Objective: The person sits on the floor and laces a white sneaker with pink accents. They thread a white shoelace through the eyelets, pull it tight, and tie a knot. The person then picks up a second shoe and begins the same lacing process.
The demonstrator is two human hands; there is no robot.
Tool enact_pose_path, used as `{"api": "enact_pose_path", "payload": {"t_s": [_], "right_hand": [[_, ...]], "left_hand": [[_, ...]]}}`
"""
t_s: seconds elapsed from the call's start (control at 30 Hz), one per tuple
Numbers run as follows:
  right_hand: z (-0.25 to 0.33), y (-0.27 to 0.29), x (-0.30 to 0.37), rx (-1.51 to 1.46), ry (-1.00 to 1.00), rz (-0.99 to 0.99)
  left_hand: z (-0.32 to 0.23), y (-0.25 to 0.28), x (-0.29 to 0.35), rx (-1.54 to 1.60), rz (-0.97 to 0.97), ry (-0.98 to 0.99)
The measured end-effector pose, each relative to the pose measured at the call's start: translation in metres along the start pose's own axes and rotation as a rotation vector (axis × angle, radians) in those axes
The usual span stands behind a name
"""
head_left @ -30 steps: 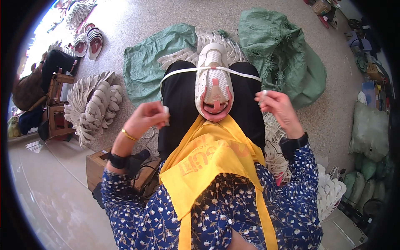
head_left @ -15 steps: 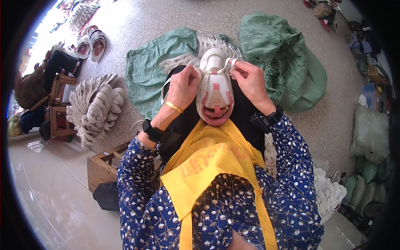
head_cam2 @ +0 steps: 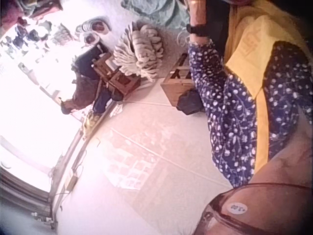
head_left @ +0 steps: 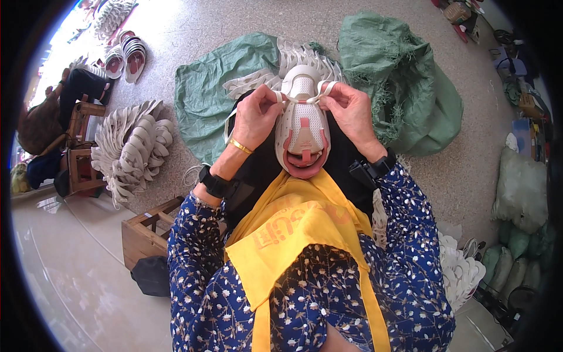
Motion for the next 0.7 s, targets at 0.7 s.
{"api": "enact_pose_path", "payload": {"t_s": [0.7], "right_hand": [[0.006, -0.013, -0.001, 0.213, 0.114, 0.064]], "left_hand": [[0.002, -0.008, -0.007, 0.3, -0.023, 0.059]]}}
Point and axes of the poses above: each hand's wrist, its own x-axis away from the middle knuckle, its own y-axis out of the back of the hand, z = x × y, the point moved 6 cm from there along -x, towards the middle knuckle, and after that the axes turned 5 degrees about y, right-handed, at the moved point
